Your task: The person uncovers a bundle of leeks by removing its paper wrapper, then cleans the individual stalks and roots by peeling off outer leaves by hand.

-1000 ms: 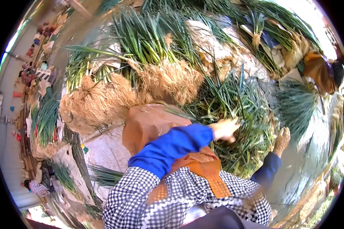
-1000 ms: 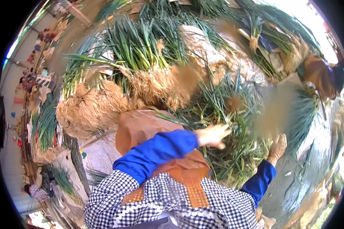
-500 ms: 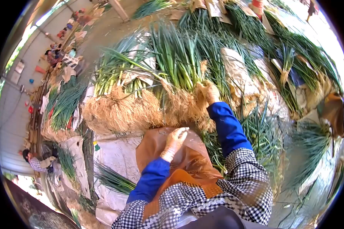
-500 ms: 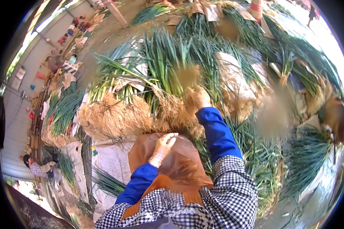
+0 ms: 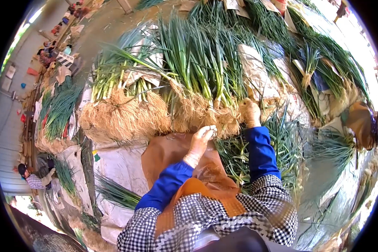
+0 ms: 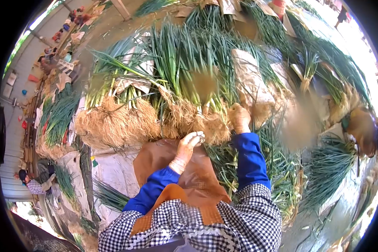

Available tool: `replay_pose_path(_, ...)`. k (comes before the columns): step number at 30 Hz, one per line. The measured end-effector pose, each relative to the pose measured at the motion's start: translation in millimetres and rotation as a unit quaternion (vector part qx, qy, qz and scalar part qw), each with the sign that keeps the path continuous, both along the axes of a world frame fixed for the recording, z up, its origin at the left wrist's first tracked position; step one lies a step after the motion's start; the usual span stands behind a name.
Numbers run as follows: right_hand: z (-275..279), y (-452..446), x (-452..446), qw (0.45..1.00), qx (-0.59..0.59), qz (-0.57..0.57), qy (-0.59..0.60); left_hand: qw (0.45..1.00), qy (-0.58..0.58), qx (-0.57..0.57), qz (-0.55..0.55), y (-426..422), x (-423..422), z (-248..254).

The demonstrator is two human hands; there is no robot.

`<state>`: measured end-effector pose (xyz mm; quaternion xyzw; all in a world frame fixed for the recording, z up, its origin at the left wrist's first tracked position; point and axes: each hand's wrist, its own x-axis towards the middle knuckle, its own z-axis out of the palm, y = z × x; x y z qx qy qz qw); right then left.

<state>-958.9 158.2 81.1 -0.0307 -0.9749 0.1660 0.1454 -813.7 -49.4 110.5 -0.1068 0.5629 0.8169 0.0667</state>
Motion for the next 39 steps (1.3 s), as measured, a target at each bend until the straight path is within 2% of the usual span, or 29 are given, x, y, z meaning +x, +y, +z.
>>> replay_pose_path(2, 16, 20, 12, 0.990, -0.089, 0.110, 0.003, 0.999, 0.014, -0.037, -0.019, 7, -3, -13)
replay_pose_path(3, 12, 26, 11, 0.981, 0.044, 0.174, 0.074, 0.999, 0.016, -0.036, -0.020, 10, -5, -18)
replay_pose_path(4, 29, 12, 15, 0.991, -0.076, 0.105, -0.024, 0.986, 0.052, -0.157, -0.009, 12, -6, -23)
replay_pose_path(5, 44, -2, 17, 0.990, -0.087, 0.078, -0.073, 0.957, 0.086, -0.276, 0.003, 16, -6, -25)
replay_pose_path(6, 53, -16, 16, 0.986, -0.098, 0.052, -0.123, 0.957, 0.087, -0.275, 0.004, 20, -7, -11)
replay_pose_path(8, 42, -34, 0, 0.978, -0.043, 0.077, -0.187, 0.805, 0.316, -0.501, 0.031, 26, -20, 35)
replay_pose_path(9, 22, -37, -10, 0.975, -0.029, 0.120, -0.186, 0.790, 0.368, -0.491, -0.002, 27, -34, 39)
replay_pose_path(10, 5, -38, -19, 0.970, -0.015, 0.165, -0.181, 0.722, 0.395, -0.567, -0.033, 26, -49, 35)
replay_pose_path(11, -2, -38, -21, 0.980, -0.011, 0.167, -0.106, 0.707, 0.376, -0.596, -0.062, 26, -67, 28)
replay_pose_path(14, 83, -27, 14, 0.959, -0.240, 0.078, -0.126, 0.631, 0.330, -0.690, -0.128, 11, -105, 20)
replay_pose_path(15, 77, -11, 15, 0.913, -0.377, 0.065, -0.139, 0.541, 0.235, -0.779, -0.212, 3, -118, 14)
replay_pose_path(16, 79, 5, 22, 0.854, -0.495, 0.068, -0.143, 0.543, 0.237, -0.777, -0.213, -10, -122, 3)
replay_pose_path(18, 101, 41, 48, 0.852, -0.487, 0.067, -0.178, 0.510, 0.233, -0.800, -0.214, -33, -124, -18)
replay_pose_path(19, 89, 52, 57, 0.818, -0.537, 0.085, -0.188, 0.562, 0.212, -0.774, -0.199, -29, -116, -9)
replay_pose_path(20, 73, 60, 69, 0.780, -0.585, 0.099, -0.200, 0.609, 0.262, -0.738, -0.125, -22, -105, 2)
replay_pose_path(21, 63, 58, 80, 0.655, -0.703, 0.092, -0.264, 0.695, 0.236, -0.672, -0.098, -7, -85, 22)
replay_pose_path(22, 51, 53, 90, 0.591, -0.752, 0.112, -0.269, 0.771, 0.205, -0.598, -0.068, 12, -63, 33)
replay_pose_path(23, 37, 39, 98, 0.675, -0.686, 0.120, -0.244, 0.943, 0.100, -0.314, -0.055, 40, -46, -6)
replay_pose_path(24, 25, 21, 105, 0.748, -0.613, 0.129, -0.218, 0.999, -0.019, 0.005, -0.030, 60, -30, -47)
replay_pose_path(25, 20, 9, 112, 0.888, -0.395, 0.138, -0.188, 0.999, -0.026, 0.003, -0.025, 64, -14, -60)
replay_pose_path(26, 18, -2, 118, 0.968, -0.149, 0.141, -0.144, 0.985, -0.107, 0.127, -0.054, 67, 0, -67)
replay_pose_path(27, 19, -6, 120, 0.974, -0.046, 0.130, -0.179, 0.947, -0.185, 0.249, -0.083, 69, 11, -75)
replay_pose_path(28, 23, -9, 125, 0.984, 0.005, 0.132, -0.120, 0.887, -0.258, 0.366, -0.111, 69, 17, -74)
replay_pose_path(30, 25, -7, 137, 0.986, 0.001, 0.149, -0.074, 0.902, -0.232, 0.333, -0.148, 58, 18, -72)
replay_pose_path(32, 12, 4, 152, 0.978, 0.034, 0.202, 0.041, 0.911, -0.280, 0.290, -0.090, 62, 18, -54)
replay_pose_path(34, 27, 27, 170, 0.987, -0.091, -0.022, -0.127, 0.911, -0.304, 0.278, 0.021, 59, 14, -50)
replay_pose_path(36, 28, 83, 183, 0.980, -0.099, -0.134, -0.109, 0.924, -0.216, 0.316, 0.004, 37, 11, -100)
replay_pose_path(38, 1, 147, 198, 0.948, 0.170, -0.065, -0.262, 0.931, -0.224, 0.287, 0.021, 30, 14, -68)
replay_pose_path(39, -2, 147, 202, 0.946, 0.172, -0.067, -0.266, 0.935, -0.228, 0.273, -0.013, 30, 19, -61)
